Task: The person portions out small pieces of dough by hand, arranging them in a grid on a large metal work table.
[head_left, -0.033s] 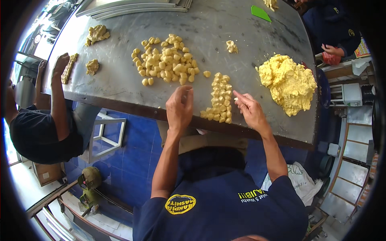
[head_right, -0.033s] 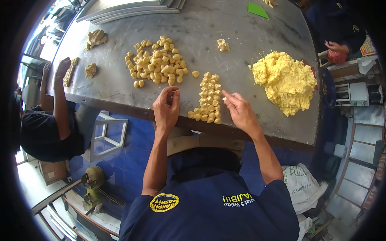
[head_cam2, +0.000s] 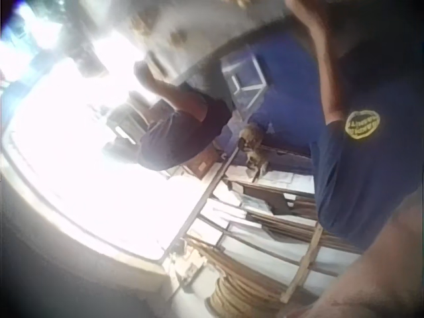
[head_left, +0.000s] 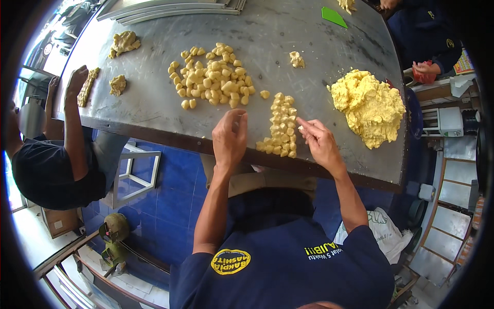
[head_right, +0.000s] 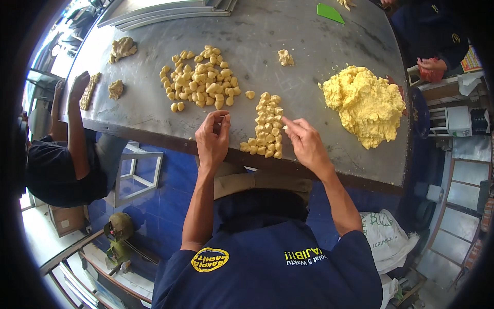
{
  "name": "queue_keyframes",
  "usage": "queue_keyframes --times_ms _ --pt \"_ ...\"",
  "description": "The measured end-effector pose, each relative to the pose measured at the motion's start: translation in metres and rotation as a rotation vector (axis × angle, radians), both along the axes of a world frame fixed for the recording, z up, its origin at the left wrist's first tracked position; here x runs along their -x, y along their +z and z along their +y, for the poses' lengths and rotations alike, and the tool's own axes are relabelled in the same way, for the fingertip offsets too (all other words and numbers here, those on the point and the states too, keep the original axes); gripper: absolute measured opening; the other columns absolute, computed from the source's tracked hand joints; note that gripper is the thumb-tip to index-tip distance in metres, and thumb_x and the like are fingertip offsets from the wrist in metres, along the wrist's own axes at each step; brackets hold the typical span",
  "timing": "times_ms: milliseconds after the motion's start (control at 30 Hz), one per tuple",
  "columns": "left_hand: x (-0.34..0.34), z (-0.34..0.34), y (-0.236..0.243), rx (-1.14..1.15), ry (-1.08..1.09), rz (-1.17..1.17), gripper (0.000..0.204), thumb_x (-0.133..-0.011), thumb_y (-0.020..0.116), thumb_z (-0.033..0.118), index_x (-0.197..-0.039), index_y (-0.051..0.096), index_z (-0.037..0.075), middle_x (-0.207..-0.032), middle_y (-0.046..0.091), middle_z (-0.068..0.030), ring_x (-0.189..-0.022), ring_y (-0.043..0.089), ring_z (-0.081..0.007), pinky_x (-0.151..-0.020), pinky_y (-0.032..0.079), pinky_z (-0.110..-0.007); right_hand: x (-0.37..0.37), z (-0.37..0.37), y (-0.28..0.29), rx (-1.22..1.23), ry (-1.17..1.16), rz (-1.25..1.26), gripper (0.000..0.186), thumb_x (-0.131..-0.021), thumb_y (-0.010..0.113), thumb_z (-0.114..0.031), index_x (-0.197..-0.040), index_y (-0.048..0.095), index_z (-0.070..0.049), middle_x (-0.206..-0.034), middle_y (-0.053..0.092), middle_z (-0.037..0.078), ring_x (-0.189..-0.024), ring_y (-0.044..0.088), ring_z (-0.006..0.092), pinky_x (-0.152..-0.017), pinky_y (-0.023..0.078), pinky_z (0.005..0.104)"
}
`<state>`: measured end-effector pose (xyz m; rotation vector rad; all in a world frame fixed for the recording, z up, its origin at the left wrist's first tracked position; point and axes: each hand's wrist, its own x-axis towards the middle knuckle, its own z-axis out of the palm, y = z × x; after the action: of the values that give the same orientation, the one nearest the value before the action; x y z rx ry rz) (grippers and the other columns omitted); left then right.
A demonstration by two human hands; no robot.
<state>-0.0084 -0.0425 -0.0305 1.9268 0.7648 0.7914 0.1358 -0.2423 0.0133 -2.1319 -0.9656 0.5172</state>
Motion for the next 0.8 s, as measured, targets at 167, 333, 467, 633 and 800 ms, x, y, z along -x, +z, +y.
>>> queue_keyframes --times_ms 167,333,467,633,800 --pt "0.000 0.000 0.001 -0.019 -0.008 0.002 0.013 -0.093 0.068 0.012 -0.102 0.069 0.003 -0.077 0.069 -0.0064 -0.059 0.056 -0.0098 -0.056 0.047 -0.026 0.018 0.013 0.007 -0.090 0.009 -0.227 0.021 -0.090 0.064 0.001 -0.111 0.068 0.000 -0.098 0.064 0.016 -0.086 0.066 0.0306 -0.076 0.052 0.0400" --pt "0.000 -0.001 0.000 -0.063 -0.009 -0.002 0.013 -0.092 0.069 0.012 -0.101 0.068 0.002 -0.077 0.068 -0.0074 -0.058 0.057 -0.0112 -0.055 0.047 -0.028 0.012 0.011 -0.011 -0.108 0.159 -0.405 0.016 -0.088 0.067 0.000 -0.103 0.067 0.000 -0.095 0.064 0.015 -0.086 0.065 0.0318 -0.075 0.052 0.0400" --pt "0.001 0.000 0.000 -0.057 0.007 -0.011 0.013 -0.092 0.069 0.012 -0.101 0.068 0.003 -0.078 0.069 -0.0078 -0.058 0.057 -0.0122 -0.055 0.047 -0.028 0.012 0.011 0.012 -0.050 0.121 -0.393 0.017 -0.087 0.068 0.000 -0.104 0.067 0.000 -0.094 0.063 0.014 -0.086 0.065 0.0318 -0.074 0.052 0.0390" --pt "0.000 -0.002 0.001 -0.048 -0.009 0.004 0.013 -0.092 0.068 0.013 -0.101 0.068 0.003 -0.080 0.070 -0.0083 -0.057 0.057 -0.0134 -0.055 0.047 -0.029 0.019 -0.003 -0.003 -0.017 0.113 -0.268 0.021 -0.085 0.068 0.003 -0.106 0.068 0.000 -0.096 0.063 0.014 -0.087 0.064 0.0313 -0.074 0.053 0.0391" --pt "0.001 -0.002 0.005 0.001 -0.014 0.047 0.012 -0.090 0.067 0.011 -0.100 0.067 0.004 -0.084 0.070 -0.0122 -0.070 0.065 -0.0269 -0.067 0.051 -0.037 0.027 0.011 0.017 -0.109 0.126 -0.377 0.021 -0.083 0.069 0.005 -0.103 0.068 0.001 -0.096 0.064 0.013 -0.087 0.065 0.0300 -0.076 0.054 0.0389"
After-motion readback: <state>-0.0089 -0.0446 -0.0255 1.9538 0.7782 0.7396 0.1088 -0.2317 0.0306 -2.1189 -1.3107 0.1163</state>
